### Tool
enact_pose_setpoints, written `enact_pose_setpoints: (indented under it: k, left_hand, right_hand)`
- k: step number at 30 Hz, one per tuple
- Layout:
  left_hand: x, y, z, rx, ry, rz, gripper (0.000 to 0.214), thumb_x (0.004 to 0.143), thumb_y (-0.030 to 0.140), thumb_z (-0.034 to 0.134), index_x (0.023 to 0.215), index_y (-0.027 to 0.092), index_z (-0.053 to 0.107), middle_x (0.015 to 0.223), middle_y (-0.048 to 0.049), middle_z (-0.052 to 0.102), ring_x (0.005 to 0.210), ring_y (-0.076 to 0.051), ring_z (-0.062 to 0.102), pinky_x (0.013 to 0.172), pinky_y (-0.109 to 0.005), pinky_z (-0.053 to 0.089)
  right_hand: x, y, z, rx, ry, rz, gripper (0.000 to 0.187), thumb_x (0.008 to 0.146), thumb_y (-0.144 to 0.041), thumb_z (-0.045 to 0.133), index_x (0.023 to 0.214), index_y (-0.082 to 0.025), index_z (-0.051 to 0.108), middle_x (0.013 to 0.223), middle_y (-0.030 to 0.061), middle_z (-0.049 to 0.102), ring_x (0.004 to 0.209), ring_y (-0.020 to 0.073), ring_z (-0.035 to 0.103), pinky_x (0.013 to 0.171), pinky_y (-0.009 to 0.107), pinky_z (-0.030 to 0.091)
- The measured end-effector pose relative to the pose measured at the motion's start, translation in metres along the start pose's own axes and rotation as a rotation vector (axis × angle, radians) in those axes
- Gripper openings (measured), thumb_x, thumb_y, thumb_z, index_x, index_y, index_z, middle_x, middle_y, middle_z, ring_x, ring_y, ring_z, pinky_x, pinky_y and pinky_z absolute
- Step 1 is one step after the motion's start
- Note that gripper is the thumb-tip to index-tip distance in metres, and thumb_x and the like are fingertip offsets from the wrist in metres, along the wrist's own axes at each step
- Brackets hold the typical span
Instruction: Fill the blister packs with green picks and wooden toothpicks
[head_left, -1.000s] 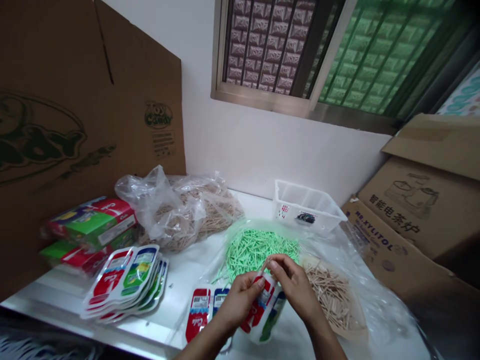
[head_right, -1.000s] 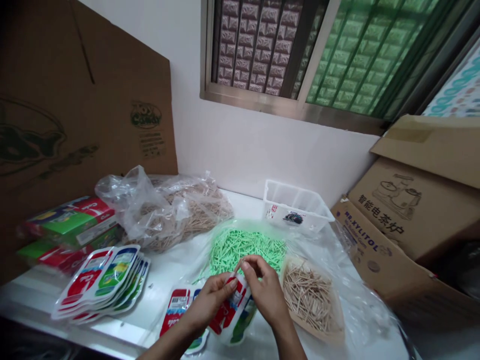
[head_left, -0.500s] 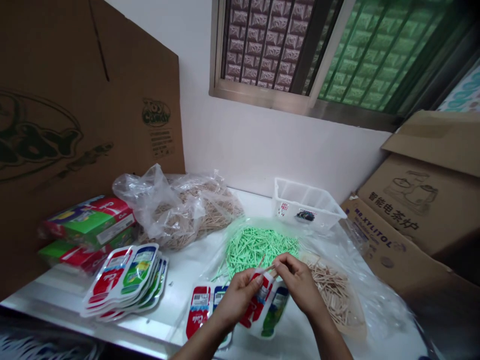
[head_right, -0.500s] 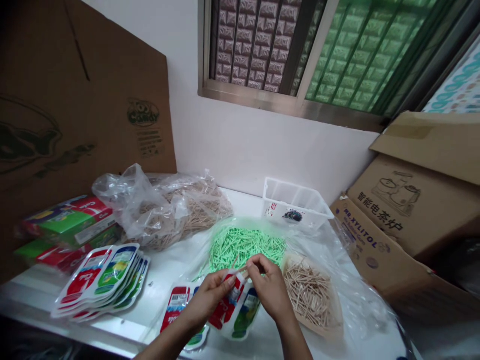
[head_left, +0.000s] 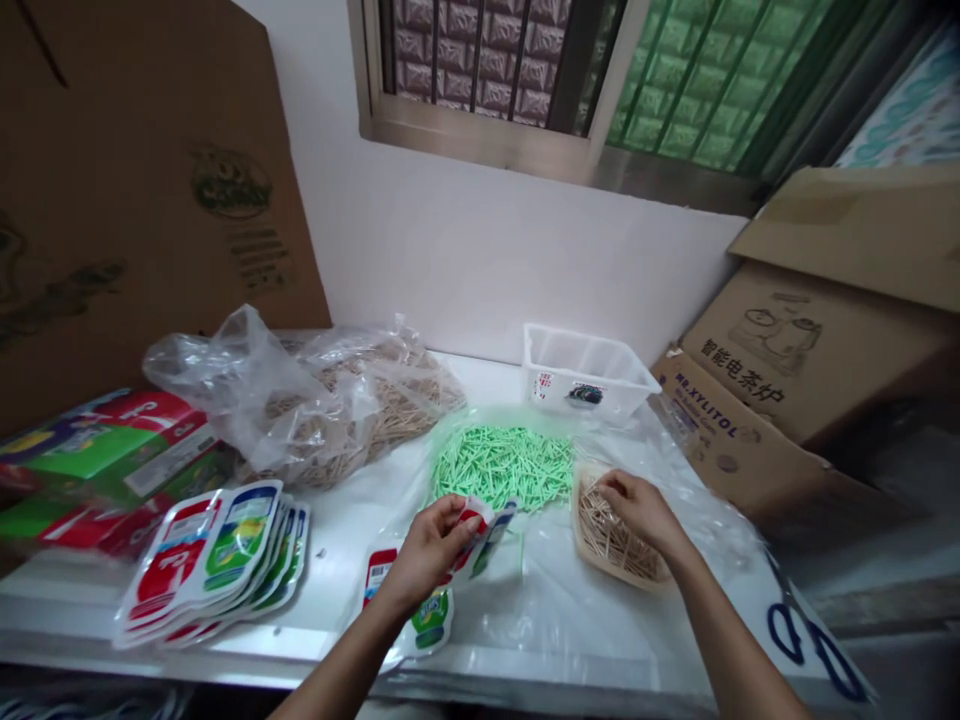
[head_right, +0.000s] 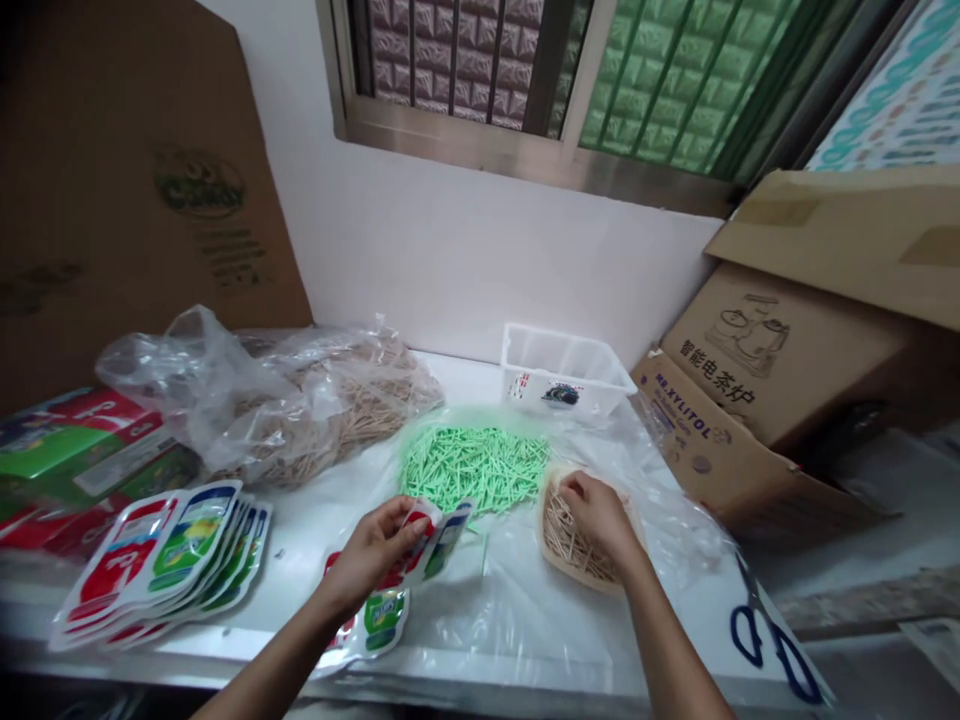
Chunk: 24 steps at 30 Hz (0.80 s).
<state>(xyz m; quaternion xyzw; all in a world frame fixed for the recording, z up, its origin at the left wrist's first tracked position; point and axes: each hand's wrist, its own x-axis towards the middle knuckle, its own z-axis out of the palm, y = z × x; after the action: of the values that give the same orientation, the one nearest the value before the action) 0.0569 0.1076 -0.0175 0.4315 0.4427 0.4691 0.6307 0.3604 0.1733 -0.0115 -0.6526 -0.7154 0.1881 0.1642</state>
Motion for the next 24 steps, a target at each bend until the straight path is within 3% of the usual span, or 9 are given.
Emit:
enact_pose_setpoints:
  k: [4,10,19,24]
  left_hand:
    - [0.003,0.002,0.004,-0.038,0.031,0.015,0.040,0.062,0.044,0.074,0.083,0.017,0.054,0.073,-0.0003,0.062,0.059,-0.011,0.053,0.056,-0.020,0.038]
    - [0.004,-0.004,0.008,0.002,0.001,0.040,0.034,0.069,0.039,0.071,0.088,0.017,0.053,0.082,-0.0022,0.063,0.070,-0.013,0.057,0.062,-0.022,0.041]
    - [0.005,-0.003,0.019,0.039,-0.016,0.006,0.036,0.069,0.042,0.070,0.089,0.017,0.053,0.082,-0.0022,0.063,0.065,-0.012,0.056,0.057,-0.021,0.039]
    - [0.006,-0.005,0.021,0.013,-0.025,0.049,0.036,0.068,0.042,0.071,0.087,0.016,0.055,0.081,-0.0027,0.064,0.065,-0.012,0.057,0.058,-0.021,0.039]
  right_hand:
    - [-0.002,0.026,0.022,-0.161,-0.071,0.080,0.015,0.073,-0.024,0.050,0.067,-0.017,0.062,0.069,0.0048,0.067,0.068,0.0189,0.060,0.062,0.026,0.037]
    - [0.013,0.020,0.058,-0.319,-0.056,0.234,0.028,0.079,-0.031,0.046,0.080,-0.011,0.067,0.091,0.0207,0.068,0.086,0.0292,0.062,0.069,0.033,0.039]
    - [0.036,0.031,0.067,-0.218,-0.044,0.341,0.028,0.075,-0.031,0.049,0.074,-0.011,0.069,0.088,0.0201,0.069,0.081,0.0264,0.064,0.063,0.029,0.040]
    - [0.029,0.043,0.058,0.003,0.044,0.274,0.019,0.067,-0.029,0.052,0.056,-0.016,0.060,0.062,0.0071,0.066,0.063,0.0190,0.060,0.057,0.025,0.038]
